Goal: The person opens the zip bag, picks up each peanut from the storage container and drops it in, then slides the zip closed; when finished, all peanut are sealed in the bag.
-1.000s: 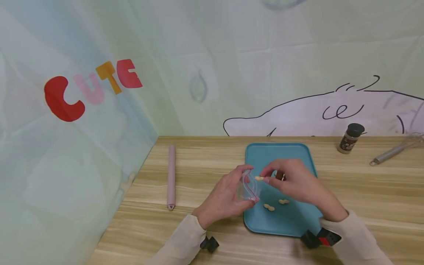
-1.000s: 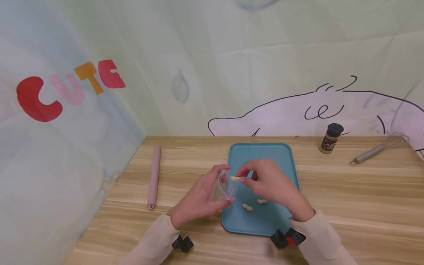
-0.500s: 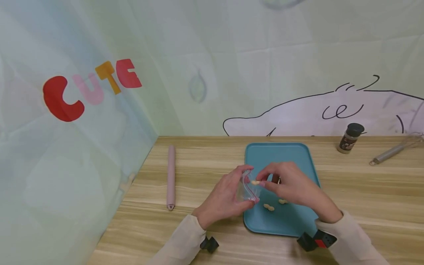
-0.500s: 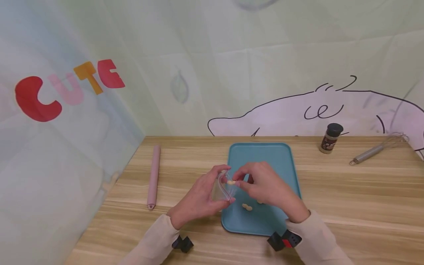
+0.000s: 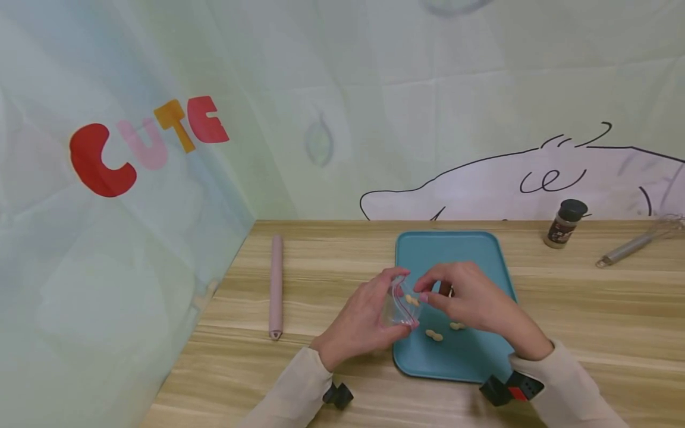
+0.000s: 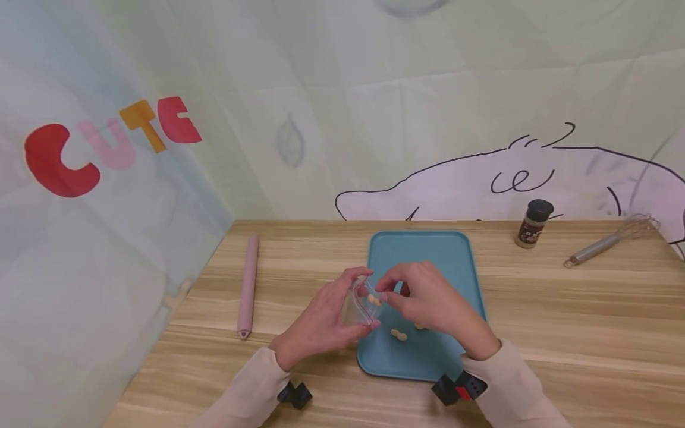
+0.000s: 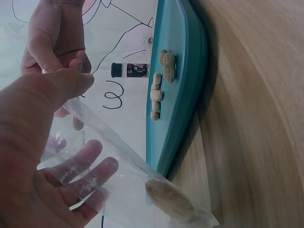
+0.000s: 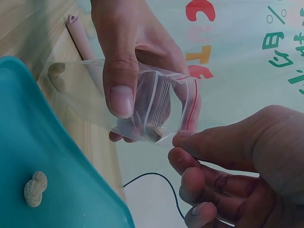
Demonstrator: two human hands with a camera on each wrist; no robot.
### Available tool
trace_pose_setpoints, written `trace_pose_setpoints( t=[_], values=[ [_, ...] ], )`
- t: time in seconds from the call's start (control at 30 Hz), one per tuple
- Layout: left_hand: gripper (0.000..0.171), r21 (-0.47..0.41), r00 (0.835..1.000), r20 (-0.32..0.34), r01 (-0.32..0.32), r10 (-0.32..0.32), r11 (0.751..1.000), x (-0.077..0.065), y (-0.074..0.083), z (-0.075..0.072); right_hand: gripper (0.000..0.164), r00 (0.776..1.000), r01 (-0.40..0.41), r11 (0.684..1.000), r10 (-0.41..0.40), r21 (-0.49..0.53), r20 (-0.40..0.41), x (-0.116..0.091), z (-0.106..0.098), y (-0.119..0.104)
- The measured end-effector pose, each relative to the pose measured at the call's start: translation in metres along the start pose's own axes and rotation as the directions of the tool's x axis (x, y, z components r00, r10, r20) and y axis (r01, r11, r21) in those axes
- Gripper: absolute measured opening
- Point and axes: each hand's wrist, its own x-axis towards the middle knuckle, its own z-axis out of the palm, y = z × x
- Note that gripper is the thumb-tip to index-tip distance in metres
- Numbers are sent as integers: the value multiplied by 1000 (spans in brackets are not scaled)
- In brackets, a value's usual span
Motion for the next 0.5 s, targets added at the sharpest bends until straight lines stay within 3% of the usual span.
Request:
trace_pose_setpoints(
  t=[0.3, 0.5],
  values=[
    [82, 3, 1000, -7, 11, -11, 1000, 0, 1, 1, 12, 999, 16, 1000, -17, -15, -50, -1, -4, 1],
    [83, -21, 1000, -2, 24, -24, 999, 0, 1, 0, 11, 996, -29, 999, 27, -16, -81, -3, -13, 5]
  ],
)
